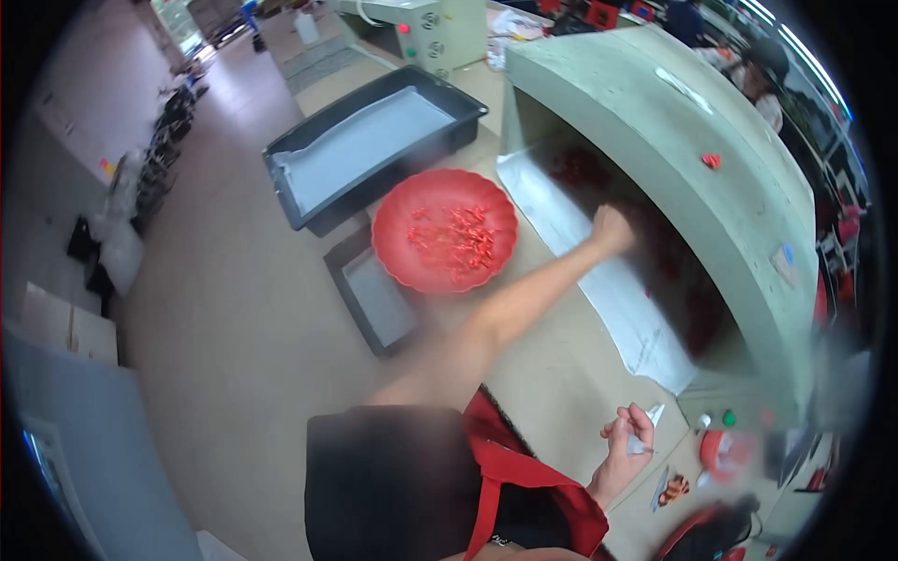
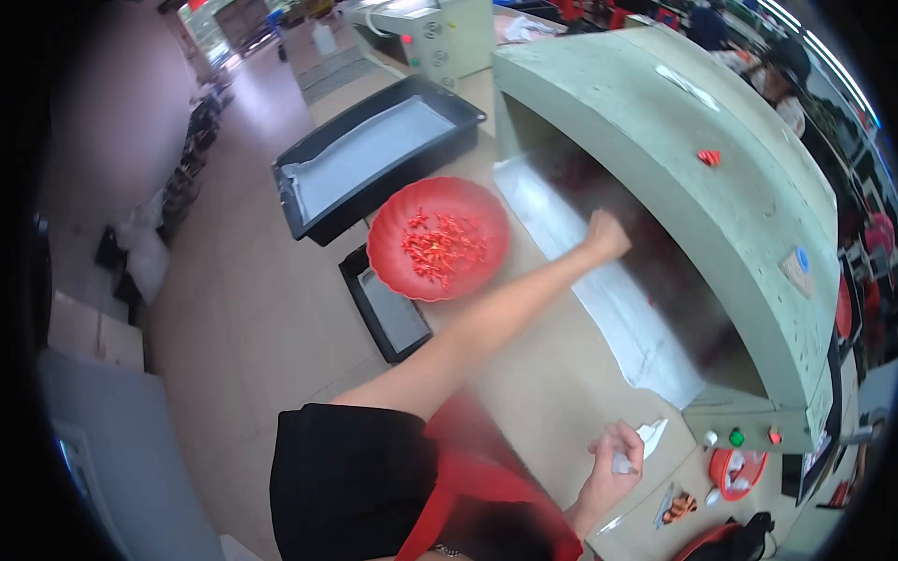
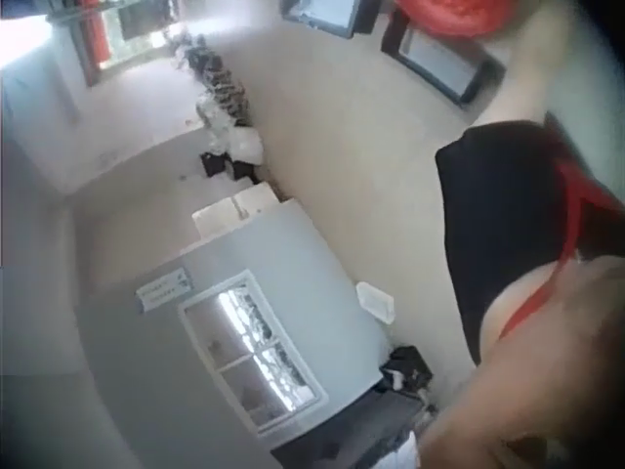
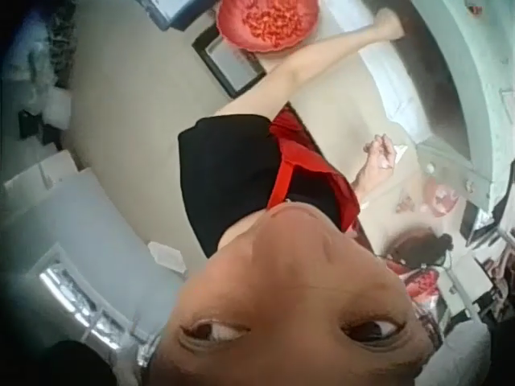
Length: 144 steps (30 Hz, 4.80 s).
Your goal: The person assembles small red plastic toy components by hand, applying glue from a glue bottle to join the parts together.
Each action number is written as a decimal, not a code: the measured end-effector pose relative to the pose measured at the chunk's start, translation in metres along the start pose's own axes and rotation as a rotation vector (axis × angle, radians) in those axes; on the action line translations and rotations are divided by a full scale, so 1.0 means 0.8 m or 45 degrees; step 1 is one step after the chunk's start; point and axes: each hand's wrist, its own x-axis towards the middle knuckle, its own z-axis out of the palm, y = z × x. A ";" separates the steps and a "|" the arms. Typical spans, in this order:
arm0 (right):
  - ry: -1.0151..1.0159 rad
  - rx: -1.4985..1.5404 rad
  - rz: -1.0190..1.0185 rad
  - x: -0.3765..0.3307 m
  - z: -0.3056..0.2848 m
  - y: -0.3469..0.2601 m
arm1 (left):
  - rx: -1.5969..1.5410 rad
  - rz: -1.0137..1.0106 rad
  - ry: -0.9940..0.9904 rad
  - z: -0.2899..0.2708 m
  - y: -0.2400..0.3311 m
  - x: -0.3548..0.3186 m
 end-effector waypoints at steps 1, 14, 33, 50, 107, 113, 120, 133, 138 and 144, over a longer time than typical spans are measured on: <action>-0.030 0.003 -0.015 -0.001 0.007 -0.005 | -0.292 -0.348 -0.246 -0.045 0.019 0.003; -0.086 0.006 -0.308 0.006 0.001 0.010 | -2.192 -1.391 -0.885 -0.224 0.123 -0.157; 0.131 -0.088 -0.483 -0.034 0.011 -0.051 | -1.928 -1.454 -0.889 -0.258 0.172 -0.171; 0.128 -0.182 -0.506 -0.033 0.011 -0.052 | -2.298 -1.706 -0.890 -0.250 0.154 -0.173; -0.106 -0.587 -0.947 -0.025 0.024 -0.065 | -1.933 -1.353 -0.795 -0.263 0.173 -0.167; -0.104 -0.574 -0.954 -0.024 0.025 -0.064 | -1.972 -1.372 -0.833 -0.262 0.169 -0.170; -0.095 -0.573 -0.971 -0.025 0.025 -0.065 | -2.026 -1.400 -0.874 -0.262 0.169 -0.171; -0.075 -0.457 -1.105 -0.017 0.029 -0.062 | -2.016 -1.396 -0.897 -0.261 0.167 -0.171; -0.145 -0.535 -0.982 -0.023 0.024 -0.063 | -1.988 -1.389 -0.910 -0.261 0.166 -0.171; -0.088 -0.504 -1.069 -0.019 0.027 -0.066 | -1.994 -1.373 -0.908 -0.260 0.164 -0.172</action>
